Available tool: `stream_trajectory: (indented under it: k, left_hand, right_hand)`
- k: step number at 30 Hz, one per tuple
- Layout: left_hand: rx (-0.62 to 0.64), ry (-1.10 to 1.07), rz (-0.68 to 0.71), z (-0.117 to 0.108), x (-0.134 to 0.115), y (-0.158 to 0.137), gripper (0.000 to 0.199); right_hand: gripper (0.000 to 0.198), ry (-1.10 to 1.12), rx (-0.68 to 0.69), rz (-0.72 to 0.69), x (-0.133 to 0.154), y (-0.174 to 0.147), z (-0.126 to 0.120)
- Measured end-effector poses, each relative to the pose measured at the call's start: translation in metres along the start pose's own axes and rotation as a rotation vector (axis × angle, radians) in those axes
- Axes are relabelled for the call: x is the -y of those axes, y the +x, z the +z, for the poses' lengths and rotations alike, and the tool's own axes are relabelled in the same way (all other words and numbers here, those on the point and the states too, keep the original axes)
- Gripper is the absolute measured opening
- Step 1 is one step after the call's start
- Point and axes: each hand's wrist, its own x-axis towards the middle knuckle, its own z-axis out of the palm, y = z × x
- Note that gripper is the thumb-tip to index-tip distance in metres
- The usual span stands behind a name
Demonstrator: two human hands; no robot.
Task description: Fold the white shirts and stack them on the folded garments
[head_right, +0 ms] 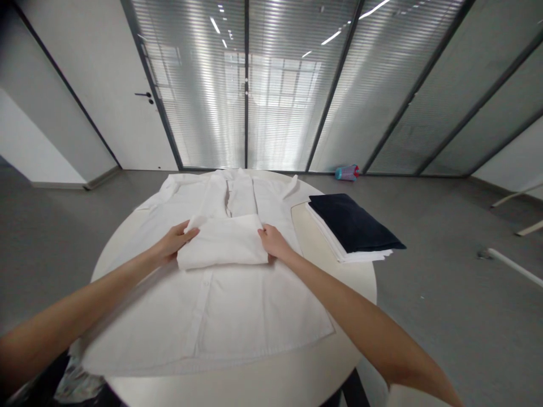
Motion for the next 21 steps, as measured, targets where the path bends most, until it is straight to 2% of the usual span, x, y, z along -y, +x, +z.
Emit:
stream_trajectory:
  k: [2,4,5,10,12,14,18,21]
  left_hand:
    - [-0.088,0.021,-0.016,-0.004,-0.001,-0.004,0.074]
    - [-0.14,0.037,-0.009,-0.012,-0.001,-0.016,0.071]
    - [-0.126,0.048,-0.002,-0.016,0.0,-0.024,0.067]
    - [0.158,0.205,-0.111,-0.023,0.005,-0.064,0.05]
    - [0.209,0.184,-0.124,-0.017,0.007,-0.071,0.046]
    - [0.19,0.106,-0.129,-0.01,0.009,-0.072,0.046]
    - [0.113,-0.049,-0.178,-0.001,0.01,-0.068,0.046]
    - [0.087,-0.151,-0.196,0.002,0.009,-0.067,0.04]
  right_hand:
    - [0.021,0.065,0.02,0.041,-0.001,-0.002,-0.002]
    - [0.021,0.105,0.014,0.045,-0.003,-0.006,-0.003]
    - [0.021,0.109,0.001,0.031,-0.004,-0.007,-0.003]
    - [0.021,0.084,-0.101,-0.099,-0.002,-0.005,0.002]
    - [0.022,0.139,-0.12,-0.107,0.001,-0.005,0.003]
    - [0.03,0.246,-0.097,-0.055,0.001,-0.01,0.002]
    - [0.05,0.435,0.054,0.121,-0.004,-0.035,-0.007]
    - [0.048,0.45,0.116,0.043,-0.009,-0.056,-0.011]
